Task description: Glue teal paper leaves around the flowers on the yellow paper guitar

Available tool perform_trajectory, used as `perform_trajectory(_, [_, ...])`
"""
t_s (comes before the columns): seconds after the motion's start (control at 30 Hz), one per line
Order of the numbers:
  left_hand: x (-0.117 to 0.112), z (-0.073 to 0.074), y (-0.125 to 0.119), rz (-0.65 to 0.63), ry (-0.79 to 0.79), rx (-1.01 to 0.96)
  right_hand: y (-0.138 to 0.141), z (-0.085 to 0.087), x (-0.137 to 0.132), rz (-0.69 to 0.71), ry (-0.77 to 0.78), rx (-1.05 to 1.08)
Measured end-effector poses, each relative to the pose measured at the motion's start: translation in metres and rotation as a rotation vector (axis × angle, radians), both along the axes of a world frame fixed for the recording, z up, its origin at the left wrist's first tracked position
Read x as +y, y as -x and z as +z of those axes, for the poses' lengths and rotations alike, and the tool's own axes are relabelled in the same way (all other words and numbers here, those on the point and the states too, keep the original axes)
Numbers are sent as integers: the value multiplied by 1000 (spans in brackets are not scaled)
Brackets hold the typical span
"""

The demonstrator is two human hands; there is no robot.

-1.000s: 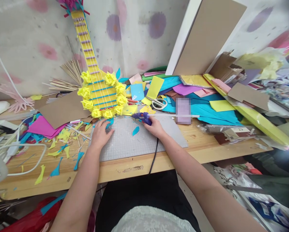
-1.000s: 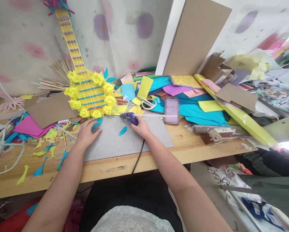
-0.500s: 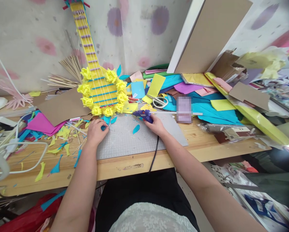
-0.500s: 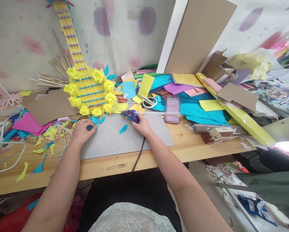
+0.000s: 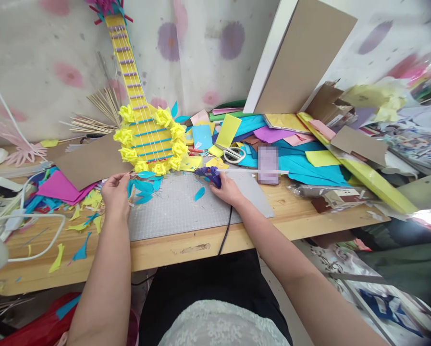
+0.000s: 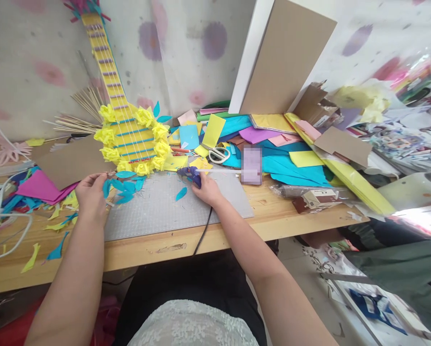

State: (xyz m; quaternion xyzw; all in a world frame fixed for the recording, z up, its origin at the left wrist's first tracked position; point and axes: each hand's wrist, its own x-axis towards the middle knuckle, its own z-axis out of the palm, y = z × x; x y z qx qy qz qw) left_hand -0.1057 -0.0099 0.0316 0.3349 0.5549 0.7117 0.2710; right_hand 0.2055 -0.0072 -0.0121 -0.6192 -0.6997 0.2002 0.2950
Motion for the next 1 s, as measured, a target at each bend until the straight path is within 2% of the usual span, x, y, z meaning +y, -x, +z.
perform_trajectory(0.1, [2, 9, -8, 19, 54, -197, -4, 9, -3, 33, -46, -39])
perform_trajectory(0.23, [5, 17, -16, -81, 224, -390, -19, 26, -9, 8, -160, -94])
perform_trajectory(0.33, [7, 16, -22, -161, 275, -461, -30, 33, -19, -31, -206, -201])
perform_trajectory(0.43, [9, 11, -33, -208, 314, -448, -26, 36, -35, 13, -191, -248])
perform_trajectory(0.53, [9, 5, -50, -152, 311, -283, -1, 44, -49, 106, -184, -167])
perform_trajectory(0.6, [7, 2, -63, -100, 223, -80, 24, 55, -48, 208, -162, -38])
perform_trajectory(0.67, [1, 2, -75, -69, 89, 223, 51, 66, -38, 267, -107, 150])
perform_trajectory(0.73, [-6, 5, -83, -28, -20, 596, 74, 75, -22, 239, -69, 303])
perform_trajectory(0.8, [-14, 8, -87, -23, -59, 870, 92, 81, -6, 202, -33, 418])
perform_trajectory(0.9, [-20, 11, -88, -68, -60, 1058, 106, 82, 7, 157, -45, 500])
perform_trajectory(1.0, [-20, 8, -84, -133, -108, 1073, 107, 77, 8, 129, -102, 500])
